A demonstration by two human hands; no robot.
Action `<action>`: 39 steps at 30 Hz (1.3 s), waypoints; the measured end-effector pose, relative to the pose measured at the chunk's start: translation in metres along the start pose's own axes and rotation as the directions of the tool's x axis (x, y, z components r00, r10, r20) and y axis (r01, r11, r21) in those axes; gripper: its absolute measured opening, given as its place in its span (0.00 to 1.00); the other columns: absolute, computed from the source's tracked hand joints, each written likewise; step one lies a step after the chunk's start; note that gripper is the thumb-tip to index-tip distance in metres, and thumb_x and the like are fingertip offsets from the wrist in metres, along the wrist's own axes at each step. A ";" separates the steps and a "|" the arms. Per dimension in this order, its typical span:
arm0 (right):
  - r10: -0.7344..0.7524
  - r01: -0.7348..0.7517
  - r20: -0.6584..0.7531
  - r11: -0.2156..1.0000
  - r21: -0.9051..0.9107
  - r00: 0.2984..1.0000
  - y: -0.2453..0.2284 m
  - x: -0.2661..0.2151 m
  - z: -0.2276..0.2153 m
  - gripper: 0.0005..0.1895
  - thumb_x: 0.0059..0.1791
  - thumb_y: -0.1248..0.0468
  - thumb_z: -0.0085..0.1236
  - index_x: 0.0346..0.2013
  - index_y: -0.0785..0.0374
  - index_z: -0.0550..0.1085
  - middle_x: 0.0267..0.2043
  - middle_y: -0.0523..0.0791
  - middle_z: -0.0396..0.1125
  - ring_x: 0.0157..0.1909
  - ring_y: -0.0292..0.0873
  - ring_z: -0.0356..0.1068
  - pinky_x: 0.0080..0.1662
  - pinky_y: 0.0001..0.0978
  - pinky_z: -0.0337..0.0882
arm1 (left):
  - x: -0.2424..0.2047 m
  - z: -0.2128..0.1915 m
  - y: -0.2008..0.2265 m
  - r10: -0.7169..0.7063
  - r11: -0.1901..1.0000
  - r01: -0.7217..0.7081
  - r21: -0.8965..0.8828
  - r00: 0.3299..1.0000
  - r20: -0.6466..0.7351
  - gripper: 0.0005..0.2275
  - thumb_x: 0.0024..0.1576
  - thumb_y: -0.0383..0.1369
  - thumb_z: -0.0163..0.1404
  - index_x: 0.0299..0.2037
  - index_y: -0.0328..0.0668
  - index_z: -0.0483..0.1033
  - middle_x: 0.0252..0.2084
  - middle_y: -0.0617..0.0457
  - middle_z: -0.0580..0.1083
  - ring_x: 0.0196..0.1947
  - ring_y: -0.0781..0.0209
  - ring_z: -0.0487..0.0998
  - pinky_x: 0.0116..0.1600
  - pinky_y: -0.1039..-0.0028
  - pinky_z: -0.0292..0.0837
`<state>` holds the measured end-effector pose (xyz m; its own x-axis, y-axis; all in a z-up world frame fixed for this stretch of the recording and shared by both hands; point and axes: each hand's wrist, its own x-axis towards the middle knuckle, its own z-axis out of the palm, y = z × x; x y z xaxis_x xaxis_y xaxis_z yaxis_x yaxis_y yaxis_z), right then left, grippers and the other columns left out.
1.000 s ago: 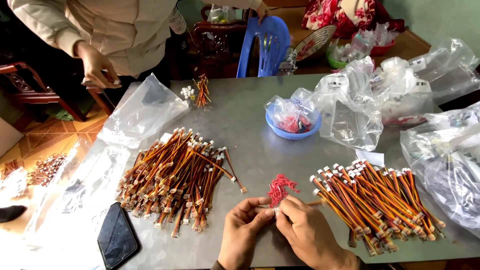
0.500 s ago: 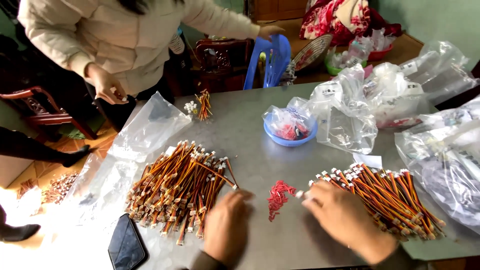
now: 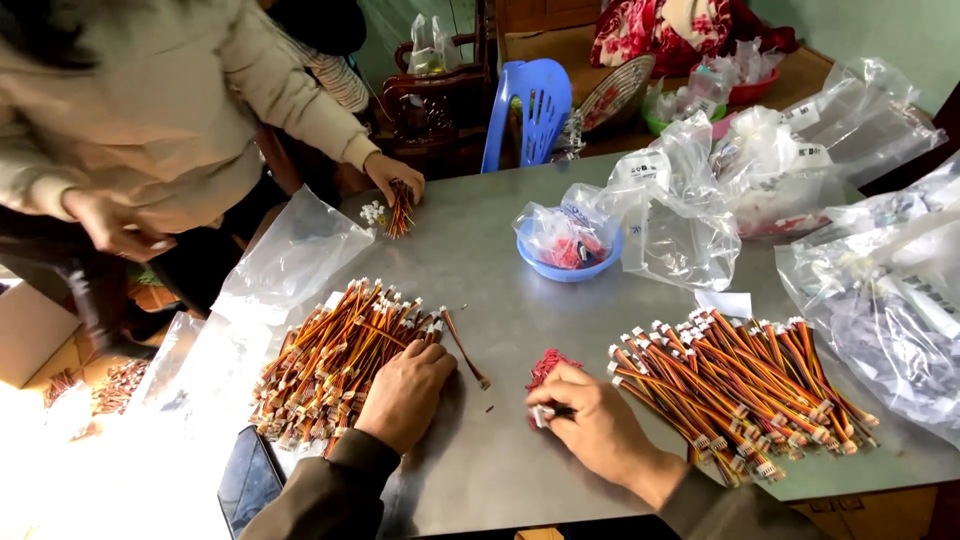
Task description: Assembling wiring harnesses by sliding small red rubber seals onto the ends of the wires at a production table.
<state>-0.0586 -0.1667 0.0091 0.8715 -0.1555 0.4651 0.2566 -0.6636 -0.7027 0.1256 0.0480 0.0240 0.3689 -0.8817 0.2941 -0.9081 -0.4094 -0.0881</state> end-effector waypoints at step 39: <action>0.452 -0.442 -0.030 0.883 0.158 0.892 -0.003 -0.035 -0.025 0.13 0.49 0.70 0.52 0.39 0.56 0.84 0.31 0.39 0.79 0.39 0.35 0.77 0.50 0.26 0.73 | -0.005 -0.024 0.121 -0.619 -0.740 -0.073 -0.669 0.465 0.633 0.12 0.52 0.15 0.57 0.47 0.19 0.81 0.36 0.32 0.80 0.34 0.46 0.80 0.47 0.65 0.80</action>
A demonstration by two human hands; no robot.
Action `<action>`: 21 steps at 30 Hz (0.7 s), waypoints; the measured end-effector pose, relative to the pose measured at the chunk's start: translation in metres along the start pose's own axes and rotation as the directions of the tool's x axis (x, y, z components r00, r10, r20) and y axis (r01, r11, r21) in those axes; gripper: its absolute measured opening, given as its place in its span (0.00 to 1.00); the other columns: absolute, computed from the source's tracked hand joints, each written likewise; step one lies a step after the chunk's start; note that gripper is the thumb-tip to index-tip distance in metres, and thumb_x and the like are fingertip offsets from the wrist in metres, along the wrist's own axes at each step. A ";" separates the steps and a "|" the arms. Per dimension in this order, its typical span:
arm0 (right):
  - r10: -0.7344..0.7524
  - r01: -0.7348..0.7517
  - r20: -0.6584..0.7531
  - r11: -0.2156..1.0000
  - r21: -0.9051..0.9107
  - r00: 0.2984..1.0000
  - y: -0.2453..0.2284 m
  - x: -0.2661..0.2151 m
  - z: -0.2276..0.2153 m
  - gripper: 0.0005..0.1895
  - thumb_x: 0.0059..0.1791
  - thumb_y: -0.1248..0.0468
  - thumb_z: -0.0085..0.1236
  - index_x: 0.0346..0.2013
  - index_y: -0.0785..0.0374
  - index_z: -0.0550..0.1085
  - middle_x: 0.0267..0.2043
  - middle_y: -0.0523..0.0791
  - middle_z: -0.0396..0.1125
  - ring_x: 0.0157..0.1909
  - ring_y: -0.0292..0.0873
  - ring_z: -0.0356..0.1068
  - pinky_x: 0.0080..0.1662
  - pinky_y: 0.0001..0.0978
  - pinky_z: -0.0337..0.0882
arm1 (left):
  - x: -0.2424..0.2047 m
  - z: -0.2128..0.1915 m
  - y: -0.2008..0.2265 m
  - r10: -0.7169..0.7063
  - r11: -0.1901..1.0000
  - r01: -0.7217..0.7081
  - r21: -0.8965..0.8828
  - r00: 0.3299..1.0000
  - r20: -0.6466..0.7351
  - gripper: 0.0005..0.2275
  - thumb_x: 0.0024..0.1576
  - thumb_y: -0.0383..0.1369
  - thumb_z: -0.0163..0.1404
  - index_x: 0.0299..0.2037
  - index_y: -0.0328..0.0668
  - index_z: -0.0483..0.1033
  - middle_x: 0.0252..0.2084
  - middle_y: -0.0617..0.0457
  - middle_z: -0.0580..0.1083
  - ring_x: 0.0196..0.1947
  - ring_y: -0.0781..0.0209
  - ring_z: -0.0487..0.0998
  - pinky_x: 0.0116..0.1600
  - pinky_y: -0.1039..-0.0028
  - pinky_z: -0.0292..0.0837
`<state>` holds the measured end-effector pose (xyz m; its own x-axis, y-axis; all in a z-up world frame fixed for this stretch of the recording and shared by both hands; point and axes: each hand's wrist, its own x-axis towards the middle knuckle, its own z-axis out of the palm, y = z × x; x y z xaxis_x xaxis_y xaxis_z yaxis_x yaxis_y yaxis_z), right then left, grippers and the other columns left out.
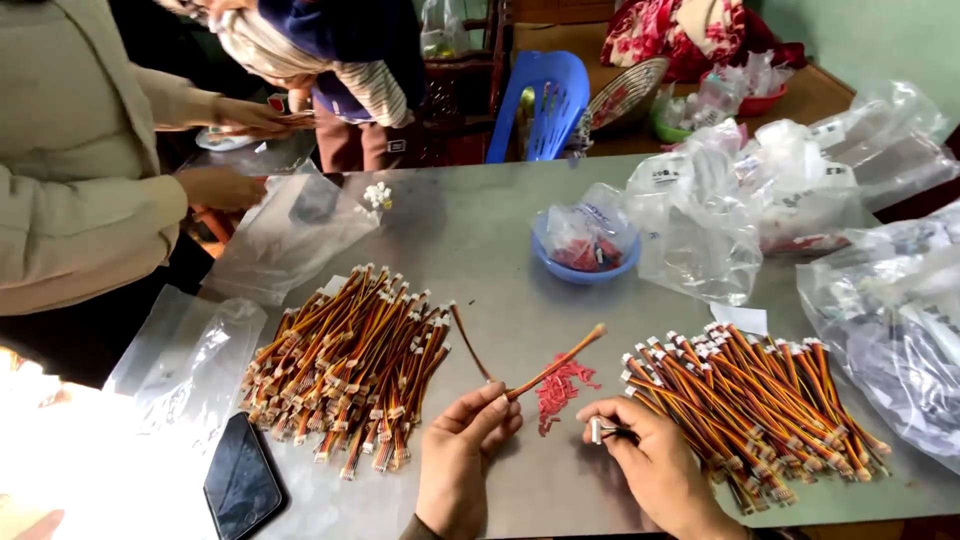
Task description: Assembling wiring harnesses by sliding small red rubber seals onto the ends of the wires at a production table.
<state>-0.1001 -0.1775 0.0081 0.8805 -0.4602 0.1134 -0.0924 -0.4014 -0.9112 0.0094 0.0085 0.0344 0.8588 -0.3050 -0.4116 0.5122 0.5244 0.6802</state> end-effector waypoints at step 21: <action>-0.611 0.561 -0.042 0.750 -0.351 0.791 -0.045 -0.015 0.007 0.11 0.47 0.72 0.59 0.41 0.56 0.81 0.36 0.38 0.72 0.35 0.35 0.73 0.41 0.26 0.72 | -0.011 0.001 -0.024 0.003 0.921 -0.061 0.385 0.989 0.151 0.06 0.52 0.19 0.61 0.38 0.25 0.87 0.31 0.42 0.85 0.29 0.61 0.79 0.40 0.76 0.77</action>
<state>-0.1059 -0.1464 0.0448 0.7331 -0.1518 0.6630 0.2615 -0.8369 -0.4808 -0.0123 -0.0014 0.0235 0.8516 -0.4202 -0.3134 0.4223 0.1957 0.8851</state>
